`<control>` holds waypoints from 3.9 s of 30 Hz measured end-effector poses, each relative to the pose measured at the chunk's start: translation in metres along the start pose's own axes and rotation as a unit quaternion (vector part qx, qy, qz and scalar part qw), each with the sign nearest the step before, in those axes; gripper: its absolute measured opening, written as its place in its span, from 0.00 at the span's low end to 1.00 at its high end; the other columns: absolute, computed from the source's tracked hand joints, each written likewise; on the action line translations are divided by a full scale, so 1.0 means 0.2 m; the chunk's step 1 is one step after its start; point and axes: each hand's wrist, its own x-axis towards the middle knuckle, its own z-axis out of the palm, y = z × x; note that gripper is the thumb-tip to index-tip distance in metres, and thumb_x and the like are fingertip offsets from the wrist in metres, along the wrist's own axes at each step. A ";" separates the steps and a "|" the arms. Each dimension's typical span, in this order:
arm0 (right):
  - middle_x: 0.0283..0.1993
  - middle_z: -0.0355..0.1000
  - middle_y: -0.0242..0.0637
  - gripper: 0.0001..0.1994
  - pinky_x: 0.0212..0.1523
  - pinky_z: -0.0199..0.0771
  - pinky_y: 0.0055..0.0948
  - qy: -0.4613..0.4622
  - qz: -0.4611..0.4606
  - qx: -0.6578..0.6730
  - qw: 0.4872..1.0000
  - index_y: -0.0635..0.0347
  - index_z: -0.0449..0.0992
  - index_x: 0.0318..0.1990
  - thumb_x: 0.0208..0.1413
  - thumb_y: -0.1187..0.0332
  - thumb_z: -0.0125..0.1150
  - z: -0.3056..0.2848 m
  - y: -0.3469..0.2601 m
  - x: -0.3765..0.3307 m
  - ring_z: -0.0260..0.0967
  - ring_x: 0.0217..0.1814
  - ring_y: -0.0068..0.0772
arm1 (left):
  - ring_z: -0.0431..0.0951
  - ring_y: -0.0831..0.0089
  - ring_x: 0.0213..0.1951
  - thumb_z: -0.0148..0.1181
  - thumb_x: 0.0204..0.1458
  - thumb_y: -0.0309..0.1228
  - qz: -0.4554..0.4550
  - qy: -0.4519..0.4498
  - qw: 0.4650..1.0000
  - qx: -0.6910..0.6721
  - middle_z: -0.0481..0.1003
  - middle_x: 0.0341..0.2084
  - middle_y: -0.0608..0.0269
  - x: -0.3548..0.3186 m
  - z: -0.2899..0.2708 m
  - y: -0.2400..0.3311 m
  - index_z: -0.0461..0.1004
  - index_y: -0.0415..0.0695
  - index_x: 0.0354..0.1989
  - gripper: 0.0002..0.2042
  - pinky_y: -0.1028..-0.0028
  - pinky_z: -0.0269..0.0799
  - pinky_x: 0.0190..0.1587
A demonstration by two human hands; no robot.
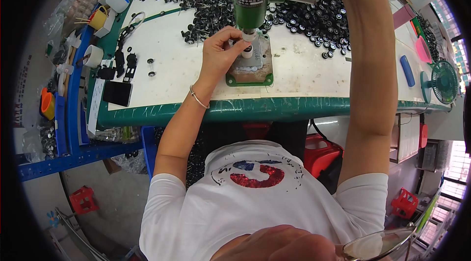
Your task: The person repeatedly places small metal snap fastener components into a green manual press, pulls the lever to press them together, and removes the assembled fasteners. Another person occasionally pours additional components onto the table from a green bowl.
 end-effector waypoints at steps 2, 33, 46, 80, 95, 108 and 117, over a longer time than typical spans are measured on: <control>0.14 0.49 0.17 0.12 0.10 0.38 0.16 0.017 -0.038 -0.002 0.999 0.52 0.64 0.24 0.57 0.62 0.57 0.07 -0.04 -0.08 0.40 0.10 0.10 | 0.59 0.91 0.21 0.66 0.44 0.24 -0.001 0.010 1.000 0.007 0.72 0.26 0.77 -0.02 -0.02 -0.01 0.79 0.40 0.30 0.05 0.87 0.50 0.22; 0.32 0.72 0.33 0.18 0.26 0.70 0.20 0.063 0.285 -0.054 0.955 0.65 0.75 0.43 0.59 0.56 0.55 -0.37 0.32 -0.25 0.68 0.30 0.20 | 0.74 0.73 0.33 0.56 0.53 0.25 -0.193 0.185 0.845 -0.463 0.74 0.29 0.62 -0.25 -0.67 -0.07 0.69 0.38 0.52 0.16 0.78 0.72 0.35; 0.43 0.70 0.37 0.10 0.44 0.71 0.39 -0.275 0.110 -0.588 0.752 0.58 0.75 0.43 0.53 0.70 0.56 -0.68 0.60 -1.09 0.67 0.47 0.43 | 0.67 0.85 0.20 0.66 0.48 0.32 -0.245 0.183 0.951 0.037 0.71 0.20 0.71 -0.08 -0.66 -0.05 0.78 0.41 0.36 0.10 0.84 0.61 0.20; 0.37 0.71 0.32 0.14 0.29 0.67 0.18 -0.119 0.483 -0.081 0.864 0.64 0.74 0.46 0.60 0.64 0.55 -0.18 0.52 -1.08 0.68 0.30 0.19 | 0.68 0.88 0.18 0.64 0.48 0.27 -0.102 0.154 0.979 0.081 0.78 0.23 0.68 -0.07 -0.33 0.05 0.79 0.42 0.34 0.06 0.86 0.56 0.18; 0.37 0.71 0.31 0.19 0.25 0.63 0.18 0.024 0.276 -0.035 0.960 0.67 0.72 0.50 0.63 0.59 0.51 -0.41 0.29 -0.35 0.66 0.31 0.18 | 0.61 0.92 0.21 0.64 0.47 0.22 -0.048 0.020 0.995 -0.086 0.73 0.28 0.76 -0.04 0.05 0.12 0.78 0.40 0.32 0.04 0.86 0.51 0.21; 0.15 0.51 0.14 0.12 0.08 0.39 0.13 0.056 0.255 0.027 0.965 0.48 0.64 0.26 0.59 0.58 0.56 -0.12 0.29 0.17 0.42 0.10 0.07 | 0.73 0.87 0.28 0.64 0.47 0.22 -0.049 -0.008 0.996 -0.070 0.76 0.29 0.72 -0.01 0.00 0.10 0.79 0.38 0.32 0.04 0.85 0.65 0.29; 0.14 0.48 0.16 0.12 0.09 0.38 0.15 0.013 0.052 -0.044 0.998 0.51 0.63 0.26 0.59 0.62 0.55 0.00 0.05 0.00 0.39 0.10 0.10 | 0.70 0.90 0.26 0.64 0.46 0.22 -0.044 0.006 0.998 -0.038 0.76 0.29 0.73 -0.03 0.00 0.06 0.79 0.38 0.31 0.04 0.87 0.61 0.25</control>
